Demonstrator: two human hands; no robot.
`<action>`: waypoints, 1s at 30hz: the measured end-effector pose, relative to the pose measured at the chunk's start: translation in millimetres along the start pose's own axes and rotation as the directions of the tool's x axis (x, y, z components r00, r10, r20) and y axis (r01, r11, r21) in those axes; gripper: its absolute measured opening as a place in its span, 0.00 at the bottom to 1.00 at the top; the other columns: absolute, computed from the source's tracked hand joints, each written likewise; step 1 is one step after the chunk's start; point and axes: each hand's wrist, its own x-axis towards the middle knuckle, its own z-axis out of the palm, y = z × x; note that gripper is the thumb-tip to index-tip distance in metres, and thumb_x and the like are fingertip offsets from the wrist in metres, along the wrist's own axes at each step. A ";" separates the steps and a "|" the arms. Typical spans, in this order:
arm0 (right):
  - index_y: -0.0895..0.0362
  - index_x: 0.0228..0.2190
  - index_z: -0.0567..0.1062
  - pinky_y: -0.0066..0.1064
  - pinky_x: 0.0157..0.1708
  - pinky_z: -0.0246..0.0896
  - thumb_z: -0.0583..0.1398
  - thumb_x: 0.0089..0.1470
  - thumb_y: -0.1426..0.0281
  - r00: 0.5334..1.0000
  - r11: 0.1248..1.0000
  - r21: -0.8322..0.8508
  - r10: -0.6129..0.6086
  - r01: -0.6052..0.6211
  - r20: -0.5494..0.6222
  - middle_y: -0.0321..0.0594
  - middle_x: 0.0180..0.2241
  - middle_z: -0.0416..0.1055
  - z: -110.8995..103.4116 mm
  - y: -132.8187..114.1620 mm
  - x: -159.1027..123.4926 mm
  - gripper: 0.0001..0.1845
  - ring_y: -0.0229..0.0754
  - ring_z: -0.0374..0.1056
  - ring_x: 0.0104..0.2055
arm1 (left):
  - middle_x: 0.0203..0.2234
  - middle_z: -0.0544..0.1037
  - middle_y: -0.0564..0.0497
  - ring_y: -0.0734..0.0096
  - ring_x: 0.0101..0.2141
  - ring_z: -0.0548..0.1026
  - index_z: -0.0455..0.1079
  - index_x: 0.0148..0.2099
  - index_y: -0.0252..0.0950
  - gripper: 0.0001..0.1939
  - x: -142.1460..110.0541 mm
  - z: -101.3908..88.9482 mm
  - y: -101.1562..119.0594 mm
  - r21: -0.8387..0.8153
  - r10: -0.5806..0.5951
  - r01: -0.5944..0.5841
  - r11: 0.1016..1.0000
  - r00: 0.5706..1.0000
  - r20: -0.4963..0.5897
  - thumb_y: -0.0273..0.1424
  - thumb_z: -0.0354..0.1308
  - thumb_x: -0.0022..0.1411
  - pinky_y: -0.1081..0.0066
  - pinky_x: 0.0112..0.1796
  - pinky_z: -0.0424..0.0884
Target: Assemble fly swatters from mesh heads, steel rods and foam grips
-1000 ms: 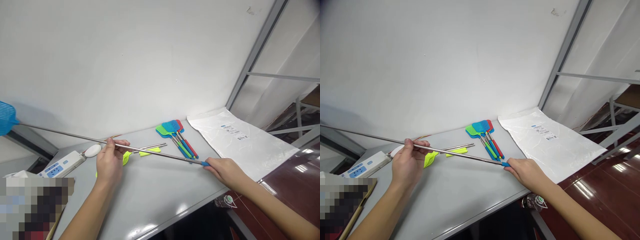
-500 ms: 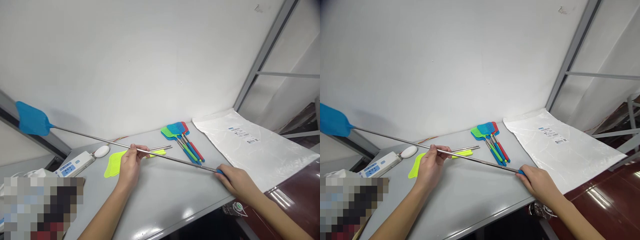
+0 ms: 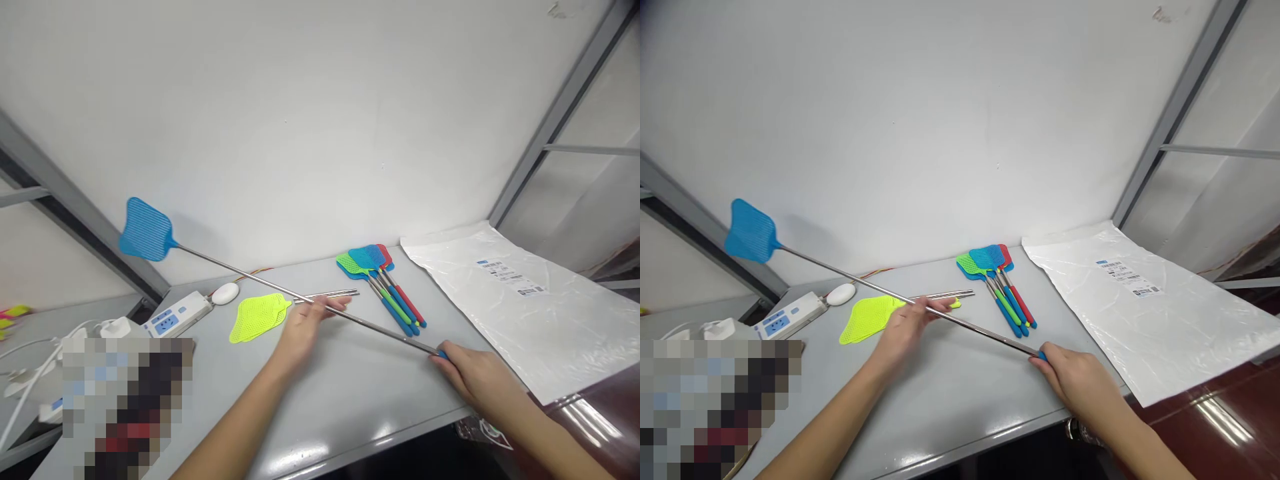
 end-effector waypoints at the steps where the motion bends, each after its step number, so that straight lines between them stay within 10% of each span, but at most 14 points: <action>1: 0.52 0.26 0.61 0.31 0.19 0.45 0.44 0.66 0.59 1.000 1.000 -0.003 0.001 -0.001 -0.003 0.31 0.16 0.66 -2.4 -9.9 6.2 0.18 0.39 0.64 0.16 | 0.47 0.77 0.40 0.54 0.51 0.72 0.76 0.37 0.34 0.22 -2.5 6.0 -2.2 0.029 -0.024 0.022 0.999 0.998 0.062 0.45 0.47 0.66 0.54 0.55 0.61; 10: 0.52 0.25 0.59 0.31 0.16 0.40 0.44 0.65 0.60 0.991 0.986 0.129 0.094 -0.105 0.090 0.33 0.17 0.69 -5.6 -79.3 50.7 0.18 0.42 0.66 0.15 | 0.50 0.75 0.42 0.55 0.53 0.70 0.77 0.41 0.36 0.24 -15.9 27.0 -4.1 0.056 -0.087 0.077 0.995 0.973 0.214 0.45 0.44 0.67 0.59 0.53 0.61; 15: 0.51 0.26 0.58 0.28 0.18 0.45 0.45 0.65 0.61 0.980 0.952 0.265 0.113 -0.155 0.166 0.31 0.18 0.68 -1.5 -86.5 64.0 0.16 0.42 0.67 0.18 | 0.49 0.76 0.42 0.58 0.47 0.74 0.74 0.49 0.37 0.24 -11.9 10.4 2.8 0.017 -0.052 0.050 0.999 0.987 0.152 0.45 0.44 0.68 0.58 0.52 0.62; 18: 0.51 0.26 0.59 0.28 0.19 0.48 0.44 0.65 0.60 0.978 0.940 0.300 0.115 -0.163 0.172 0.32 0.18 0.68 6.3 -82.4 61.4 0.16 0.42 0.67 0.19 | 0.41 0.79 0.41 0.61 0.38 0.76 0.73 0.48 0.34 0.27 -3.5 -7.9 0.6 -0.090 0.028 -0.035 0.995 0.997 -0.074 0.47 0.41 0.68 0.59 0.47 0.67; 23: 0.51 0.26 0.60 0.28 0.20 0.50 0.45 0.65 0.61 0.973 0.932 0.328 0.083 -0.151 0.214 0.31 0.19 0.69 14.7 -77.6 51.8 0.16 0.42 0.69 0.21 | 0.28 0.77 0.46 0.70 0.26 0.73 0.70 0.38 0.34 0.24 14.6 -42.1 -3.8 -0.172 0.040 -0.149 0.974 0.855 -0.516 0.50 0.46 0.64 0.68 0.34 0.69; 30: 0.51 0.26 0.63 0.27 0.19 0.53 0.48 0.63 0.62 0.978 0.897 0.434 -0.012 -0.081 0.208 0.31 0.20 0.70 21.1 -71.9 51.4 0.15 0.39 0.70 0.20 | 0.23 0.71 0.53 0.76 0.20 0.68 0.63 0.34 0.38 0.25 27.7 -98.3 11.4 -0.286 -0.017 -0.327 0.901 0.632 -0.775 0.55 0.43 0.62 0.73 0.26 0.65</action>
